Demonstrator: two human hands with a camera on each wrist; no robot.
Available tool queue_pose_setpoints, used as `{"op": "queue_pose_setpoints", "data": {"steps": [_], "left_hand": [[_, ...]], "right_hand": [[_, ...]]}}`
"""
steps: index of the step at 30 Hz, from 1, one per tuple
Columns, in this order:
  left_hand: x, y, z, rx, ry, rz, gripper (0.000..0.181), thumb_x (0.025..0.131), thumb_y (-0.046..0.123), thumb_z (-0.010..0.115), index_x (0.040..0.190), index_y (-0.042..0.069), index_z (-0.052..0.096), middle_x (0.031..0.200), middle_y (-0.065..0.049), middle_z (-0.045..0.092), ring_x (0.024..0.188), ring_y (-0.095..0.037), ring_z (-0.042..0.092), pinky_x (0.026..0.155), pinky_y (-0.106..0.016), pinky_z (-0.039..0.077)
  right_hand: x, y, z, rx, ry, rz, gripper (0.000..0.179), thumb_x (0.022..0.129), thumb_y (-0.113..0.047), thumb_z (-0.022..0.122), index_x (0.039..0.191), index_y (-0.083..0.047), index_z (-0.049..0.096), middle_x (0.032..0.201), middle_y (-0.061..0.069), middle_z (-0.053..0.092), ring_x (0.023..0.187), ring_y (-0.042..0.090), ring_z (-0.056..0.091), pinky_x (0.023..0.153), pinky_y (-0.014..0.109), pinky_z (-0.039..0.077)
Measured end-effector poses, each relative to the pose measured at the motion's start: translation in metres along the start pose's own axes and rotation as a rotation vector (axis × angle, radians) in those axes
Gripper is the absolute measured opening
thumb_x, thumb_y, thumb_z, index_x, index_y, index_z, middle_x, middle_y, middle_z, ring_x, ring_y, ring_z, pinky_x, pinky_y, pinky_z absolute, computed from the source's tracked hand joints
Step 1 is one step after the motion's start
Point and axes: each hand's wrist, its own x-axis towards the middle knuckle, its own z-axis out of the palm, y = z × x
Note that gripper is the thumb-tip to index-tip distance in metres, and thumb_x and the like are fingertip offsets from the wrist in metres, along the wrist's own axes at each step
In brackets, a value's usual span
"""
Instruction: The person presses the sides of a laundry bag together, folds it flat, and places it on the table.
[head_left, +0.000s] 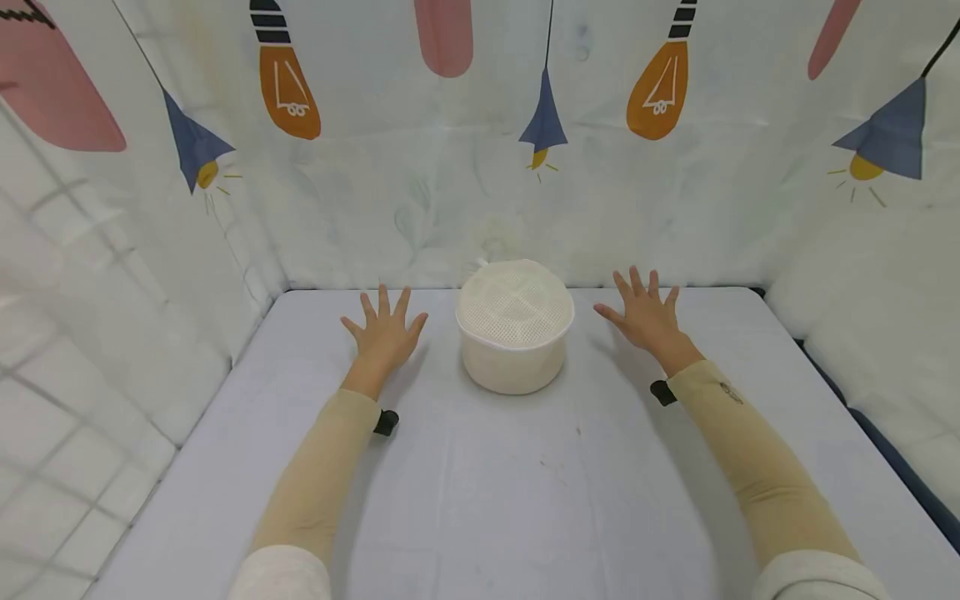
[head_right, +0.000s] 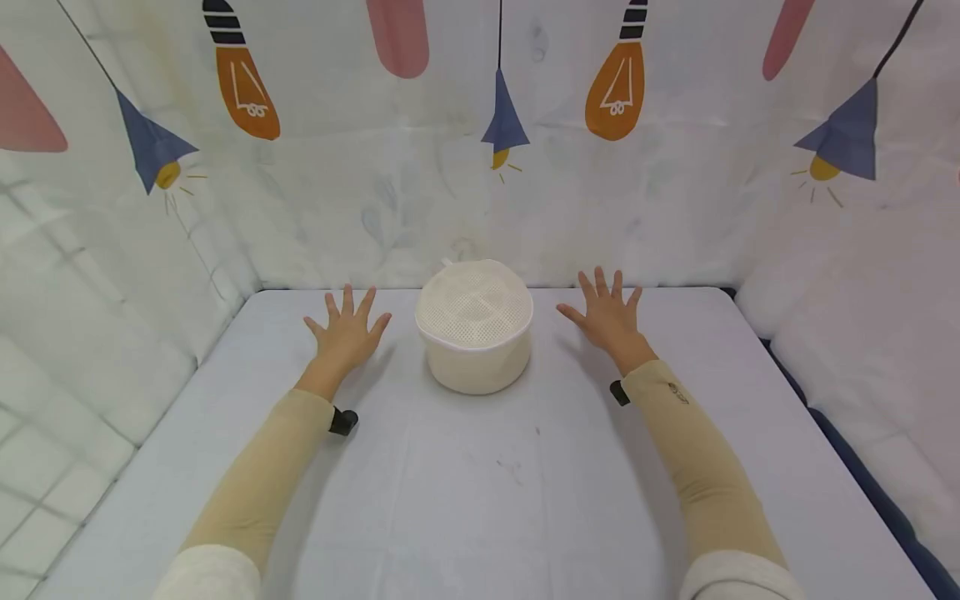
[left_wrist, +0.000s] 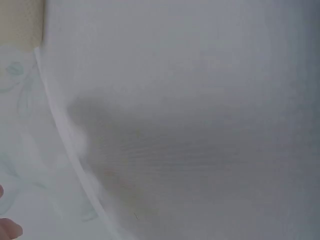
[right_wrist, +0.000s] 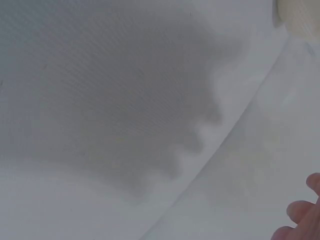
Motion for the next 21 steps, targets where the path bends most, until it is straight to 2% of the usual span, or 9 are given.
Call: {"op": "queue_pose_setpoints", "data": {"steps": [8, 15, 21], "left_hand": [[-0.004, 0.005, 0.001, -0.030, -0.006, -0.001, 0.072, 0.108, 0.058, 0.028, 0.167, 0.020, 0.009, 0.169, -0.022, -0.010, 0.150, -0.052, -0.015, 0.105, -0.085, -0.005], [-0.008, 0.010, -0.004, -0.068, 0.018, 0.003, 0.071, 0.109, 0.055, 0.031, 0.167, 0.020, 0.009, 0.169, -0.023, -0.007, 0.150, -0.050, -0.016, 0.107, -0.083, -0.003], [-0.010, 0.013, -0.008, -0.090, 0.050, 0.034, 0.070, 0.109, 0.054, 0.032, 0.167, 0.020, 0.010, 0.169, -0.022, -0.002, 0.151, -0.051, -0.008, 0.109, -0.082, 0.001]], "right_hand": [[-0.002, -0.004, -0.001, 0.014, 0.010, -0.028, 0.084, 0.107, -0.059, 0.040, 0.165, -0.006, 0.009, 0.168, 0.026, -0.003, 0.149, 0.053, -0.012, 0.111, 0.078, -0.008], [-0.007, -0.005, -0.006, 0.040, 0.012, -0.045, 0.085, 0.106, -0.063, 0.033, 0.165, -0.006, 0.010, 0.167, 0.027, -0.001, 0.149, 0.055, -0.007, 0.113, 0.077, -0.003], [-0.012, -0.006, -0.013, 0.059, 0.020, -0.058, 0.085, 0.106, -0.063, 0.033, 0.164, -0.005, 0.011, 0.167, 0.027, 0.000, 0.149, 0.056, -0.006, 0.113, 0.076, -0.001]]}}
